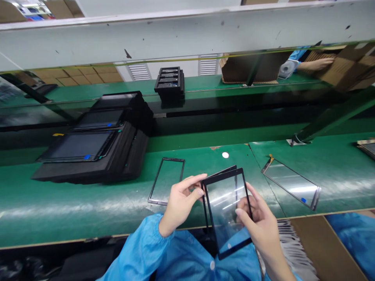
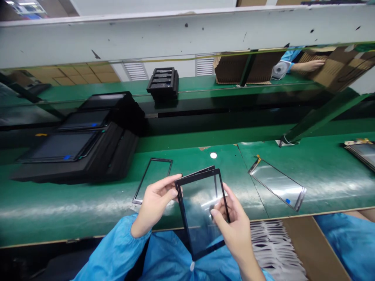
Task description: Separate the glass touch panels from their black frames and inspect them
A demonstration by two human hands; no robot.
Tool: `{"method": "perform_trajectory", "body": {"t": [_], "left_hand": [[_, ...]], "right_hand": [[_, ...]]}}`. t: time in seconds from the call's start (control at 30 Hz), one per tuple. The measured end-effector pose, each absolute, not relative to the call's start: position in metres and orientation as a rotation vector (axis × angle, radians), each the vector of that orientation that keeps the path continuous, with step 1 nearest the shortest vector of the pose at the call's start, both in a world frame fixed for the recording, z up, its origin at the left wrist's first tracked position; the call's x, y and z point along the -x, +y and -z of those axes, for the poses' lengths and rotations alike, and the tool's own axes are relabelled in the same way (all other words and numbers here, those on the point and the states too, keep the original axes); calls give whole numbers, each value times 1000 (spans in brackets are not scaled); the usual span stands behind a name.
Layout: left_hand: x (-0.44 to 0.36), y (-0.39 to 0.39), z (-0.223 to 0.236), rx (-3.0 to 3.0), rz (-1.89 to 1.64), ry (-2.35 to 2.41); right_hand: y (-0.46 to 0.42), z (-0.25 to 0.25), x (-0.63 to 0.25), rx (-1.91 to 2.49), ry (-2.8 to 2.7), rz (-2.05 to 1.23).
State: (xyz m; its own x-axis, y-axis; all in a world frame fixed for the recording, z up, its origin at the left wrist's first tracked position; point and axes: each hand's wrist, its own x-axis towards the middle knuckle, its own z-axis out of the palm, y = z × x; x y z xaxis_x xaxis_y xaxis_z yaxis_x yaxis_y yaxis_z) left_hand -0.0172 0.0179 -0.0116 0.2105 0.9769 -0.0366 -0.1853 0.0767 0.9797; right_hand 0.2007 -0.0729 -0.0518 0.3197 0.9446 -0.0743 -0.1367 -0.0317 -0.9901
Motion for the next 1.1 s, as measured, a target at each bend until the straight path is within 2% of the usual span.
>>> {"method": "perform_trajectory", "body": {"t": [0.23,0.97,1.1], "left_hand": [[17,20,16,-978,-1027,959],[14,21,16,-837,-985,953],[13,21,16,-855,-979,1001]], "right_hand": [[-73,54,-196,1371,-858,-1005],[-71,50,-190,1434,-823,-1124],[-75,57,-192,1512,-1003,-960]]}}
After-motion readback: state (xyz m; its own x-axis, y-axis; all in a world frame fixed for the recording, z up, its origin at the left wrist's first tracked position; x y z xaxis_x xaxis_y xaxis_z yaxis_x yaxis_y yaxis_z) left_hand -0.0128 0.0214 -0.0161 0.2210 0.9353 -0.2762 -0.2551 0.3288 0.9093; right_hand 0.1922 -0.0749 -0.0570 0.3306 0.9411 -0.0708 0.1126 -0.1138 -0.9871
